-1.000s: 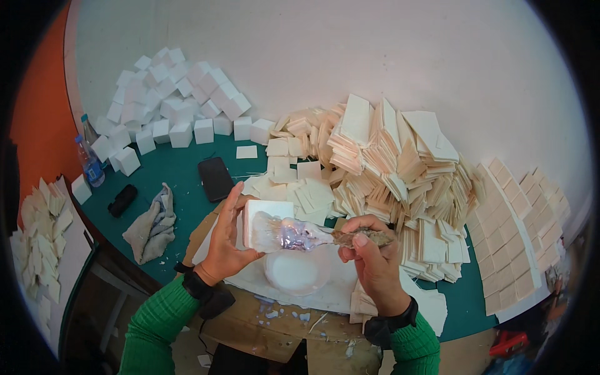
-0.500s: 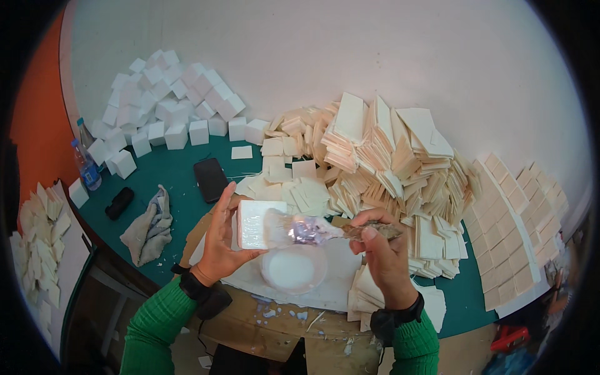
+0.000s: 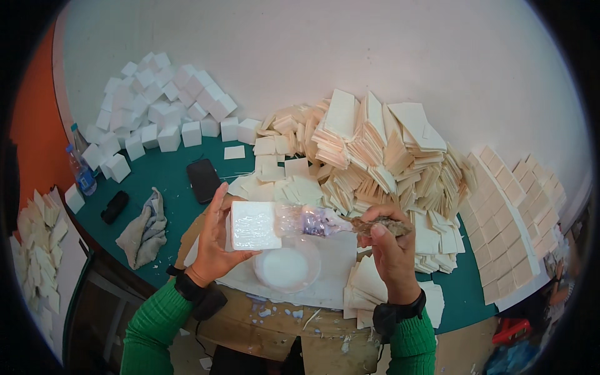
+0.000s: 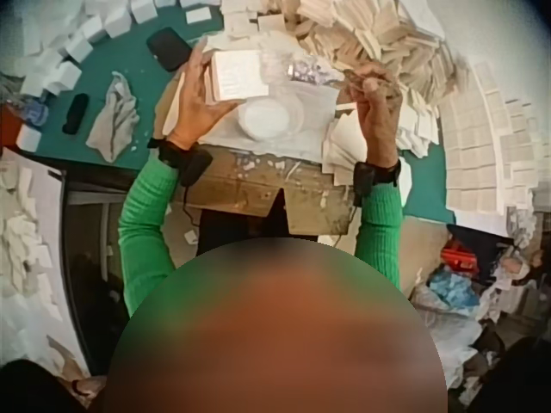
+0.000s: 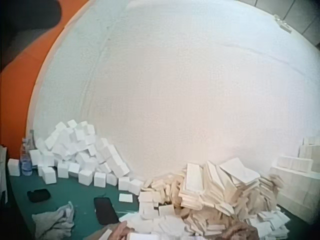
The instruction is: Applying adhesive paste to small blocks and attaching paper strips to assemble components.
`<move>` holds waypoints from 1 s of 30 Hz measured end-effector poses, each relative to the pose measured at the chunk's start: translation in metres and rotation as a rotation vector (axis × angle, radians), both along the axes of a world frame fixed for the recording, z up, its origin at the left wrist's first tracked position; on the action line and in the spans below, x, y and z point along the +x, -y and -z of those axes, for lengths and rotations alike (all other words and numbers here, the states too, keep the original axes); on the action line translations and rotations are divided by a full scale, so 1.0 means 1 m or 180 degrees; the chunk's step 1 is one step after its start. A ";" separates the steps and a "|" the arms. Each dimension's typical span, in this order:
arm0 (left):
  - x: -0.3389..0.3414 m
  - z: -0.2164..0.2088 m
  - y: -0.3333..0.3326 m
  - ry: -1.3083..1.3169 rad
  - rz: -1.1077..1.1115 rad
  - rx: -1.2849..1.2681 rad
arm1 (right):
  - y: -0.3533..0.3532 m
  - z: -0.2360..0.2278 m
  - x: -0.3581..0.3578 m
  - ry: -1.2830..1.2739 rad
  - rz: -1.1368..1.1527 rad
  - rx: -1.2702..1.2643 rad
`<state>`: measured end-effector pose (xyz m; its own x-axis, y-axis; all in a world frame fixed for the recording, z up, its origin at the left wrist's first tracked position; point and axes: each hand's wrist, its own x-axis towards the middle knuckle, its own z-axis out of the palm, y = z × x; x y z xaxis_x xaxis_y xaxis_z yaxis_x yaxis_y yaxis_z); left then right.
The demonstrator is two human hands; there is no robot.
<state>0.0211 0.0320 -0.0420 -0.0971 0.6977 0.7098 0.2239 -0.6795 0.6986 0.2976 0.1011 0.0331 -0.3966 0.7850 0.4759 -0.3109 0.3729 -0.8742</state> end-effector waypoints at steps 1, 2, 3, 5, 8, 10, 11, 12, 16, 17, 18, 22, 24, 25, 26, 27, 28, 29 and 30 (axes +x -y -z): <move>0.000 0.000 0.000 -0.0013 -0.0003 0.0003 | 0.002 -0.001 0.000 -0.0106 -0.0050 -0.0005; 0.000 0.001 0.000 -0.0026 -0.0006 0.0006 | 0.005 -0.001 0.000 -0.0213 -0.0099 -0.0010; 0.000 0.001 0.000 -0.0039 -0.0010 0.0008 | 0.006 -0.001 -0.001 -0.0320 -0.0149 -0.0015; -0.001 0.001 0.000 -0.0026 0.0006 0.0010 | 0.004 0.001 -0.001 -0.0156 -0.0141 -0.0019; -0.001 0.000 0.000 0.0002 0.0039 0.0022 | 0.003 0.001 0.000 0.0173 -0.0122 -0.0018; 0.001 0.000 0.001 0.0100 0.0131 -0.0045 | 0.002 -0.002 0.003 -0.0023 -0.0013 0.0103; 0.001 0.000 0.001 0.0150 0.0174 -0.0079 | 0.002 -0.002 0.004 -0.0121 0.0039 0.0164; 0.001 0.000 0.001 0.0148 0.0176 -0.0080 | 0.003 -0.002 0.003 -0.0122 0.0040 0.0163; 0.000 0.001 0.000 0.0138 0.0211 -0.0069 | 0.007 -0.002 0.002 -0.0163 -0.0290 0.0075; 0.000 0.001 0.000 0.0160 0.0218 -0.0086 | 0.003 -0.001 0.003 -0.0046 -0.0200 0.0084; 0.000 0.000 0.000 0.0185 0.0231 -0.0102 | 0.001 -0.001 0.005 0.0074 -0.0103 0.0094; 0.002 -0.001 0.002 0.0236 0.0267 -0.0196 | 0.002 -0.003 0.008 -0.0083 -0.0071 0.0153; 0.002 -0.001 0.003 0.0250 0.0279 -0.0236 | 0.004 -0.004 0.009 -0.0221 -0.0101 0.0176; 0.002 -0.001 0.003 0.0243 0.0283 -0.0235 | 0.005 -0.005 0.008 -0.0041 -0.0130 0.0211; 0.001 0.000 0.003 0.0238 0.0287 -0.0235 | 0.006 -0.005 0.008 0.0139 -0.0159 0.0246; 0.001 -0.001 0.003 0.0229 0.0296 -0.0234 | 0.007 -0.005 0.007 0.0317 -0.0183 0.0281; 0.001 -0.001 0.003 0.0227 0.0301 -0.0237 | 0.007 -0.005 0.007 0.0315 -0.0178 0.0278; 0.001 -0.001 0.004 0.0238 0.0316 -0.0257 | 0.006 -0.004 0.007 0.0176 -0.0008 0.0261; 0.001 -0.002 0.004 0.0250 0.0326 -0.0272 | 0.004 -0.003 0.006 0.0038 0.0158 0.0249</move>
<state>0.0223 0.0283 -0.0405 -0.0751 0.7643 0.6405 0.0988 -0.6334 0.7675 0.3036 0.0972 0.0356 -0.3642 0.7644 0.5320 -0.2802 0.4549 -0.8453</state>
